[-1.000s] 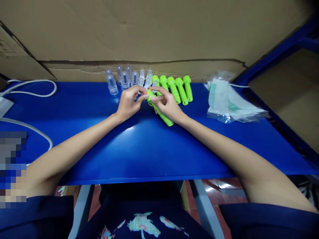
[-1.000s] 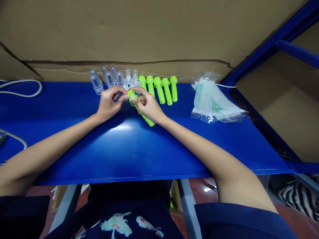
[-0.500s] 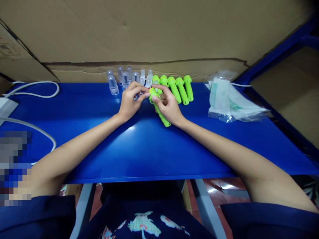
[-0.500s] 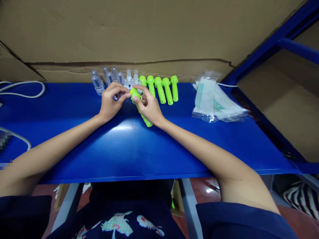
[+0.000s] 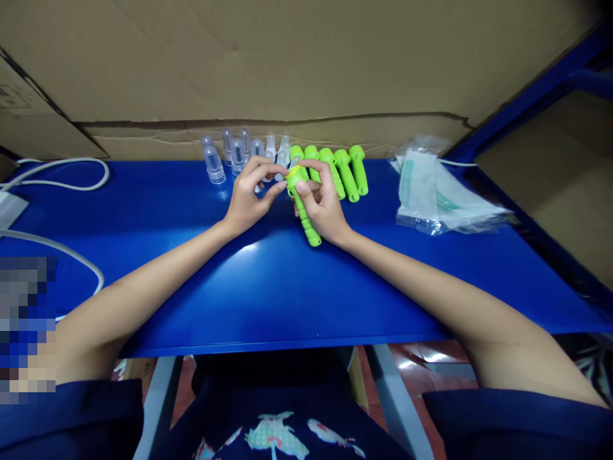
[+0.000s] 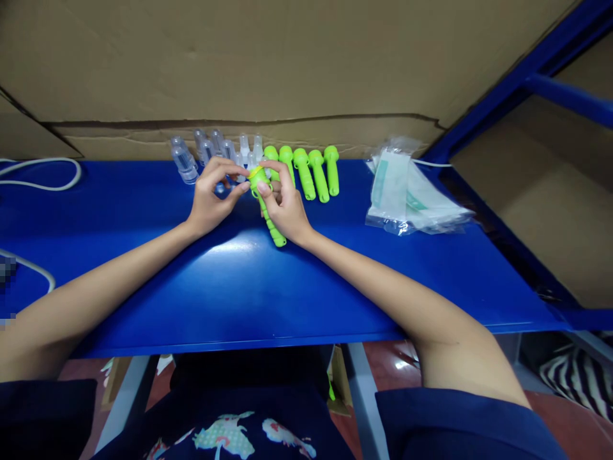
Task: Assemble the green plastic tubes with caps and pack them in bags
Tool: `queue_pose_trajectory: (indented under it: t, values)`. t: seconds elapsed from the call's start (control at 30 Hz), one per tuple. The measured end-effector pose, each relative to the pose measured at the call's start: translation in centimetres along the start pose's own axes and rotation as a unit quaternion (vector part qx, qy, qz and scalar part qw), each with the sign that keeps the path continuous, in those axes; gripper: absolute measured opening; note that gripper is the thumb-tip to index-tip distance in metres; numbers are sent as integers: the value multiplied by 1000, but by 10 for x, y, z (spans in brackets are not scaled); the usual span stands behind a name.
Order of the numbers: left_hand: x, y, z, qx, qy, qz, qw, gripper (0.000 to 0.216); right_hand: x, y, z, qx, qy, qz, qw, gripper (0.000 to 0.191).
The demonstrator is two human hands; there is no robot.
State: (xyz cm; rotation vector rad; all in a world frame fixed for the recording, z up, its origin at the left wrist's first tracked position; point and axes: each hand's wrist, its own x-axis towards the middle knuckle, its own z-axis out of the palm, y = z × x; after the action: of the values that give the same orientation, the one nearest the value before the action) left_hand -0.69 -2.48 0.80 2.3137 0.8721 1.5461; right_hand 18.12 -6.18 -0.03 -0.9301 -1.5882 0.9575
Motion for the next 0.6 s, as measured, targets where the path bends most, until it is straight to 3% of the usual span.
queue_pose_trajectory:
  t: [0.17, 0.4, 0.6]
  values:
    - [0, 3, 1, -40, -12, 5, 999, 39, -1, -4, 3, 38, -13, 8, 999, 65]
    - [0, -2, 2, -70, 16, -26, 997, 40, 5, 1, 3, 117, -67, 17, 991, 67]
    - [2, -8, 1, -89, -7, -47, 995, 45, 6, -1, 4, 179, -81, 31, 980, 63]
